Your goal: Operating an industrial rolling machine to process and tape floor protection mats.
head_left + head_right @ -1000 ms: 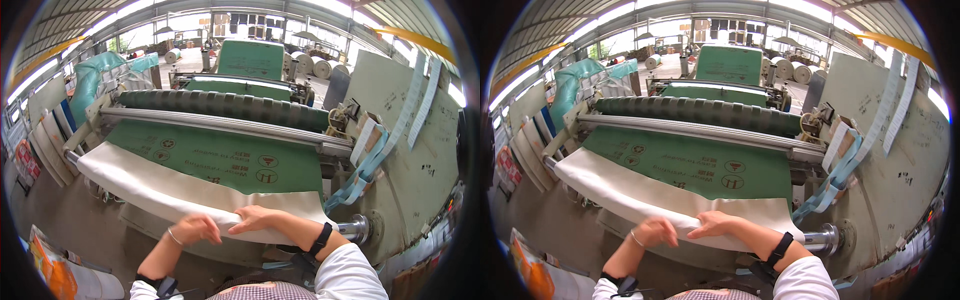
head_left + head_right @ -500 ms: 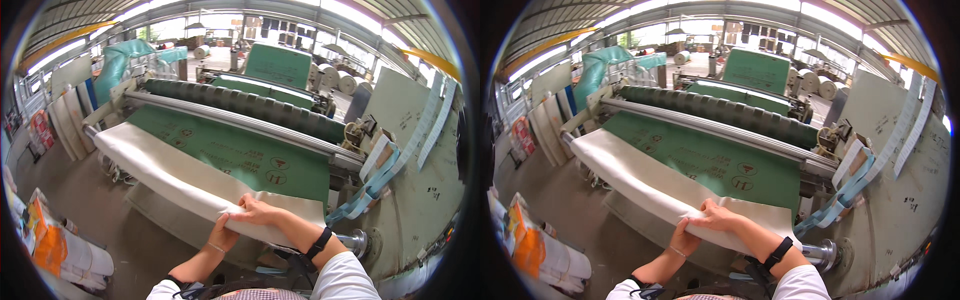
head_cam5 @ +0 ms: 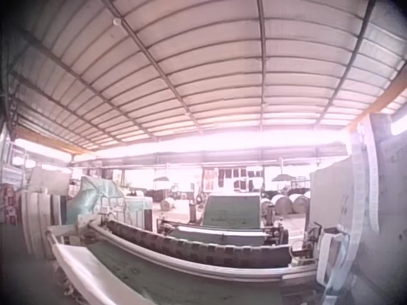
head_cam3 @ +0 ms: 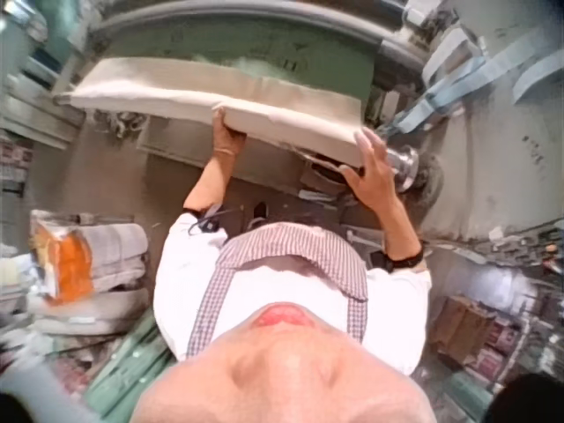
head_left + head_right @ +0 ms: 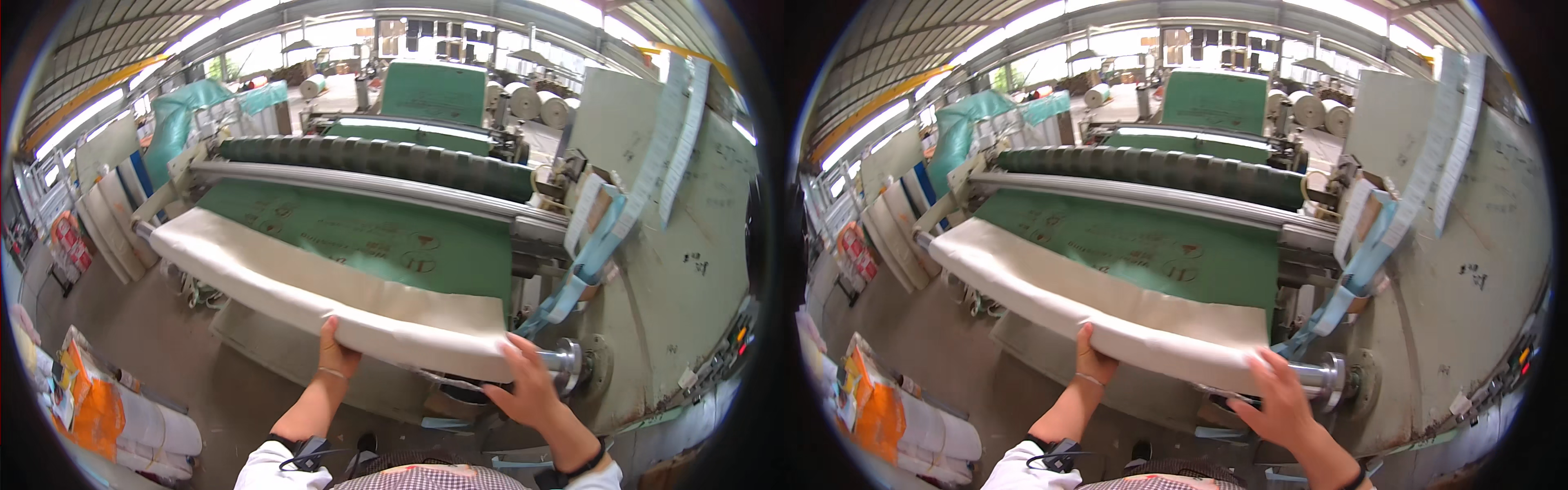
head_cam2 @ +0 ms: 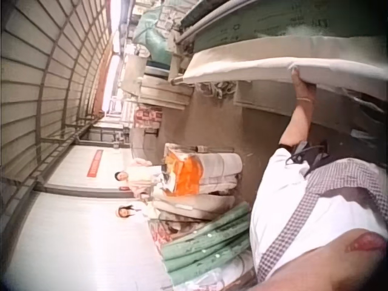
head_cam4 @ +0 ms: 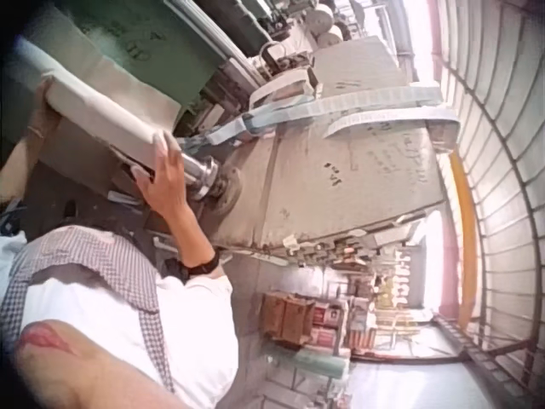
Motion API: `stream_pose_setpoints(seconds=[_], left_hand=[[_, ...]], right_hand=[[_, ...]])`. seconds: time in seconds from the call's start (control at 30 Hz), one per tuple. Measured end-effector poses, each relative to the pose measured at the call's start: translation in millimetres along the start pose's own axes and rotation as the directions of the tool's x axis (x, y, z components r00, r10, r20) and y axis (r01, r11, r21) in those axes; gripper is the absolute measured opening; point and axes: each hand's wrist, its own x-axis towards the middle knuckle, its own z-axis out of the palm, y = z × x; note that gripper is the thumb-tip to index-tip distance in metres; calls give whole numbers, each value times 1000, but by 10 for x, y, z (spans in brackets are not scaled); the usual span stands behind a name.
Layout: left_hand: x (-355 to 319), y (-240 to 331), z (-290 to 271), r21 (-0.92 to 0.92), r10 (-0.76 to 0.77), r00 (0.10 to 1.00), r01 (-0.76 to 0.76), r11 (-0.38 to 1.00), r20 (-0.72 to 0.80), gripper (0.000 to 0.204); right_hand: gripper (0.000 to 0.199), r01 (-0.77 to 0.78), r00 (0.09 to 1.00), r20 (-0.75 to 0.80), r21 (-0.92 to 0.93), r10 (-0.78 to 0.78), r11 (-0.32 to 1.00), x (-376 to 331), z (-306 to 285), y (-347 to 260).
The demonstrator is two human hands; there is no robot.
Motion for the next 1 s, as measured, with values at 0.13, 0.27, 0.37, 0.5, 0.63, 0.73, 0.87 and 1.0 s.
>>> stream_pose_setpoints(seconds=[0.13, 0.27, 0.37, 0.5, 0.63, 0.73, 0.87, 1.0], left_hand=[[40, -48, 48, 40, 21, 1000, -20, 999, -14, 68], [15, -34, 77, 110, 52, 998, -49, 993, -21, 73], [37, -2, 53, 150, 79, 996, -71, 986, -50, 75], [48, -43, 114, 154, 84, 993, -71, 986, -78, 75], [1, 59, 232, 216, 52, 976, -5, 976, -211, 71], [-22, 181, 445, 261, -10, 932, 112, 959, -362, 69], [-176, 352, 483, 328, -76, 912, 222, 918, -403, 63], [-519, 578, 351, 565, -61, 977, 169, 808, -205, 43]], right_hand=[[43, -287, 796, -601, -481, -73, 828, -1482, -1197, -6], [43, -506, 571, -746, -648, -341, 570, -2024, -2165, 277], [44, -614, 339, -930, -335, -145, 715, -1961, -2289, 810], [45, -490, 200, -977, -163, -71, 856, -1847, -2444, 1065], [46, -422, 169, -983, -138, -72, 896, -1900, -2562, 1163], [45, -453, 131, -991, -84, -27, 887, -1872, -2573, 1190], [44, -448, 145, -986, -139, -81, 883, -1909, -2549, 1242], [44, -482, 153, -984, -152, -88, 863, -1882, -2508, 1145]])
